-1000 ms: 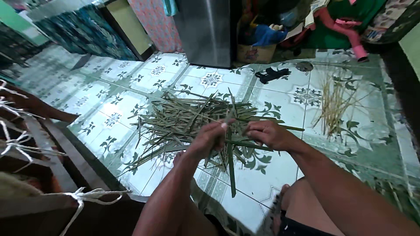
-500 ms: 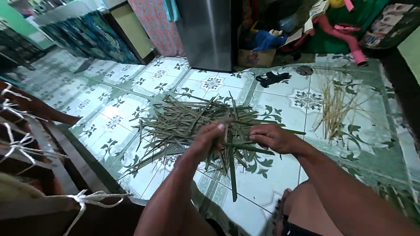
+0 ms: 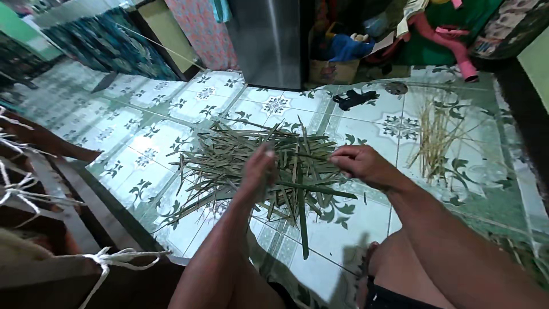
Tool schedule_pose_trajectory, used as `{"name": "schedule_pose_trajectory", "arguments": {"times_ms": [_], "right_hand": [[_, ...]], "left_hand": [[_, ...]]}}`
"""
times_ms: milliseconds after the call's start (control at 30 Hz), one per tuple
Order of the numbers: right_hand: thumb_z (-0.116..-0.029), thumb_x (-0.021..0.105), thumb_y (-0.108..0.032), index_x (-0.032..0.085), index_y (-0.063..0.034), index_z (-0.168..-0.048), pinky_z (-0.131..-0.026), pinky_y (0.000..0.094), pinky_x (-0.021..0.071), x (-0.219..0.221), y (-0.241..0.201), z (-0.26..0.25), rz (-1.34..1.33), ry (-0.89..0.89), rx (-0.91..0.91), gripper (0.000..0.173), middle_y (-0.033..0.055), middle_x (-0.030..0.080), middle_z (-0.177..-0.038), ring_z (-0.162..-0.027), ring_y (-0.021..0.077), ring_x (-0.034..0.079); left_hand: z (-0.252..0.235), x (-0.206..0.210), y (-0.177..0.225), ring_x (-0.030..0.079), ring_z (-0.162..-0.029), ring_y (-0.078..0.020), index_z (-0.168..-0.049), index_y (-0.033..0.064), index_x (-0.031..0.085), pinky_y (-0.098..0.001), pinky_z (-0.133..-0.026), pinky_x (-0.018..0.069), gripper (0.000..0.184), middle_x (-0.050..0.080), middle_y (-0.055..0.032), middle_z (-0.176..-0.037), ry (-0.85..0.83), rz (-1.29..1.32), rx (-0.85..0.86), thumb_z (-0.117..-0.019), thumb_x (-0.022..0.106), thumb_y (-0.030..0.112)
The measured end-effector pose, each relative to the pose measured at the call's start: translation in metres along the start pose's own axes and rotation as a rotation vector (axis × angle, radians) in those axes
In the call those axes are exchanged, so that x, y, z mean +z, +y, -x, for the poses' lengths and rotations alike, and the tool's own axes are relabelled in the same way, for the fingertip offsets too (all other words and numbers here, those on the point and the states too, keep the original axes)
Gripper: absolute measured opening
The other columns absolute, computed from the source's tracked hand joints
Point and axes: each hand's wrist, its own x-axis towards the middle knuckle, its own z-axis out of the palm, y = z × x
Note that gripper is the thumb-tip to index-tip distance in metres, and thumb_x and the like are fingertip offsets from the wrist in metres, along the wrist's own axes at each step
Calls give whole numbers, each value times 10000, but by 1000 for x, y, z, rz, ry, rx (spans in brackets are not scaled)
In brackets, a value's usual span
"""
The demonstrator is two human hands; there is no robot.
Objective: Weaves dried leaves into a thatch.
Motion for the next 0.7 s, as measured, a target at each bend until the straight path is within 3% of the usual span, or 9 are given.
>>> {"name": "schedule_pose_trajectory", "arguments": {"times_ms": [33, 100, 167, 233, 333, 433, 500, 567, 700], "right_hand": [[-1021, 587, -185, 708, -36, -1079, -549, 194, 484, 11, -2, -1, -1, -22, -1, 200, -24, 626, -787, -582, 13, 529], [-1015, 584, -178, 719, -48, -1077, -562, 187, 496, 27, -7, -1, -5, -73, 8, 197, -26, 649, -816, -597, 5, 548], [-1021, 580, -168, 709, -35, -1085, -563, 172, 490, 32, -9, 0, -37, -123, -1, 197, -27, 644, -825, -597, 0, 543], [-1040, 558, -179, 690, -29, -1107, -552, 171, 482, 28, -8, 0, -30, -166, -8, 211, -36, 612, -764, -575, 2, 532], [-1048, 551, -182, 690, -31, -1108, -542, 180, 475, 26, -6, 0, -16, -163, 5, 213, -34, 602, -743, -562, 10, 522], [-1033, 545, -164, 691, -33, -1045, -538, 184, 473, 30, -5, -1, -19, -118, -9, 197, -38, 600, -734, -561, 6, 523], [-1021, 532, -154, 706, -46, -1048, -552, 186, 483, 25, -4, 0, 0, -111, -20, 207, -37, 623, -765, -577, 3, 533], [-1036, 530, -173, 707, -38, -1076, -576, 181, 486, 16, -5, 2, 71, -128, -40, 225, -19, 623, -813, -607, 0, 534], [-1023, 584, -187, 726, -38, -1053, -631, 195, 506, 6, 3, 3, 141, -90, -89, 208, 12, 653, -905, -669, 15, 562]], "left_hand": [[1, 20, -1, 554, -530, -75, -1556, 134, 373, -241, -508, 513, 491, 568, 6, -694, -107, -90, -48, -1078, 462, 205], [2, 45, -2, 535, -519, -74, -1531, 100, 421, -230, -500, 493, 469, 568, 1, -681, -236, -109, -97, -1074, 477, 188], [2, 47, 2, 520, -500, -55, -1414, 47, 549, -207, -483, 477, 381, 565, 17, -651, -227, -51, -111, -1073, 462, 191], [-1, 36, 11, 503, -474, -38, -1323, 58, 619, -192, -461, 461, 348, 546, 36, -621, -151, 2, -58, -1066, 452, 221], [-9, 24, 5, 504, -477, -49, -1381, 91, 584, -202, -452, 472, 380, 536, 33, -646, -131, 58, 14, -1073, 429, 251], [-7, 48, -5, 508, -493, -51, -1425, 70, 525, -205, -474, 469, 380, 554, 23, -663, -246, -72, -105, -1076, 447, 198], [-6, 60, -8, 505, -492, -46, -1386, 52, 557, -199, -473, 458, 353, 567, 22, -667, -315, -104, -151, -1070, 464, 181], [-6, 54, -1, 501, -482, -40, -1384, 45, 566, -194, -464, 456, 370, 552, 34, -636, -253, -29, -130, -1058, 467, 191], [-19, 20, 8, 480, -436, -36, -1431, 172, 539, -194, -436, 461, 420, 503, 69, -581, -57, 187, 22, -1066, 443, 355]]}}
